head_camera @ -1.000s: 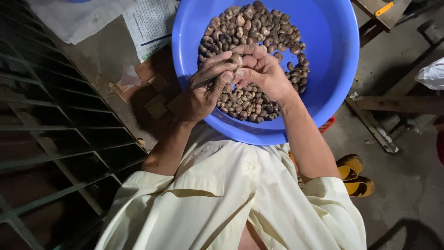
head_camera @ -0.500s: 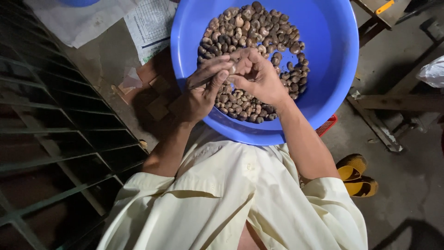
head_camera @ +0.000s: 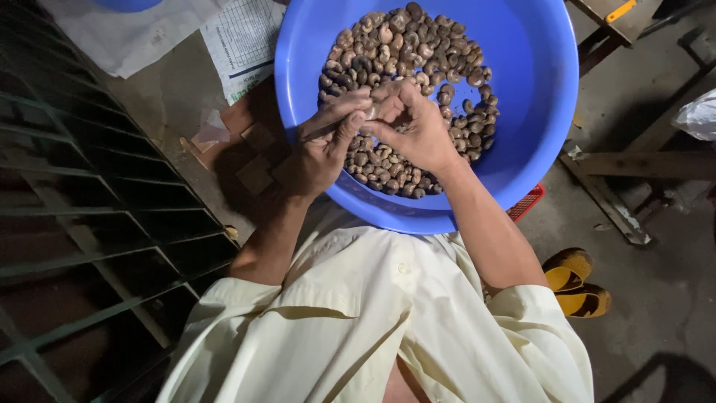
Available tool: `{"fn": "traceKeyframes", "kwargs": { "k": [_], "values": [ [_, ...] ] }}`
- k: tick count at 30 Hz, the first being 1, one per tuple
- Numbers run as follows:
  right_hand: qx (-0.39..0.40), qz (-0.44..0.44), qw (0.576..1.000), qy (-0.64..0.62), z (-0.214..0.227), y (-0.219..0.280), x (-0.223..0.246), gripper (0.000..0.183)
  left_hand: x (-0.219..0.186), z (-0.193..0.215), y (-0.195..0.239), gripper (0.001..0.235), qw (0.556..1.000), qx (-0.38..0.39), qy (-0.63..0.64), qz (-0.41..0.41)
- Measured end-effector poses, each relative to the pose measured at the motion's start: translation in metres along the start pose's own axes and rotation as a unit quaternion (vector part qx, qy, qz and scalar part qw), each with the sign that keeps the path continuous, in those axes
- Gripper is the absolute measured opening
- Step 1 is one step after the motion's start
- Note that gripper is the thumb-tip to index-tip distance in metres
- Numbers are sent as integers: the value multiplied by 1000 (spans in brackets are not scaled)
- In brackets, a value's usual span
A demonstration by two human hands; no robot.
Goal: A person uses a small knife to peel the outer skin off nuts over a large blue plastic bowl.
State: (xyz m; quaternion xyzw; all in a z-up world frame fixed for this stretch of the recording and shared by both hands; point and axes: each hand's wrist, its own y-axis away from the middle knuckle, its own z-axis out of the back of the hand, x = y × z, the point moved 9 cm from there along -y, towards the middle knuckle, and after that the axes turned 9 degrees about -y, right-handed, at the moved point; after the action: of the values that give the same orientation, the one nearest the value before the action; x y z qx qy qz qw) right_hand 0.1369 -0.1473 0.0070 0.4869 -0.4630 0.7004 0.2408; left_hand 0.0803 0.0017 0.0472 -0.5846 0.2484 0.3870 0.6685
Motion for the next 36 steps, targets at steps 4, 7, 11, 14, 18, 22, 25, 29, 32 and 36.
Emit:
{"fn": "traceKeyframes", "kwargs": {
  "k": [4, 7, 11, 14, 18, 22, 25, 29, 32, 36],
  "values": [
    [-28, 44, 996, 70, 4, 2, 7, 34, 7, 2, 2, 18, 1000, -7, 4, 0],
    [-36, 55, 995, 76, 2, 1, 17, 37, 13, -1, 2, 23, 999, 19, 9, 24],
    [-55, 69, 991, 98, 5, -1, 18, 39, 2, -1, 1, 20, 1000, 14, 20, -4],
    [-64, 75, 990, 105, 6, 1, 20, 39, 11, 0, 2, 21, 998, 11, 54, 15],
    [-73, 91, 988, 103, 6, 1, 29, 38, -1, -1, -1, 20, 999, 21, 47, 9],
    [-71, 92, 986, 122, 4, 2, 26, 41, 7, -5, 1, 21, 1000, 17, 10, 15],
    [-71, 91, 983, 140, 1, 0, 32, 41, 5, -1, 1, 22, 1000, 4, 16, 15],
    [-77, 62, 980, 173, 2, 1, 25, 37, 5, 1, 1, 18, 1000, 11, -15, 16],
    [-82, 53, 979, 179, 5, 3, 28, 38, 2, 2, -1, 18, 998, 28, -42, 26],
    [-71, 59, 984, 154, 2, 1, 30, 36, 3, -2, 2, 18, 994, 46, -99, 10]
  ]
}}
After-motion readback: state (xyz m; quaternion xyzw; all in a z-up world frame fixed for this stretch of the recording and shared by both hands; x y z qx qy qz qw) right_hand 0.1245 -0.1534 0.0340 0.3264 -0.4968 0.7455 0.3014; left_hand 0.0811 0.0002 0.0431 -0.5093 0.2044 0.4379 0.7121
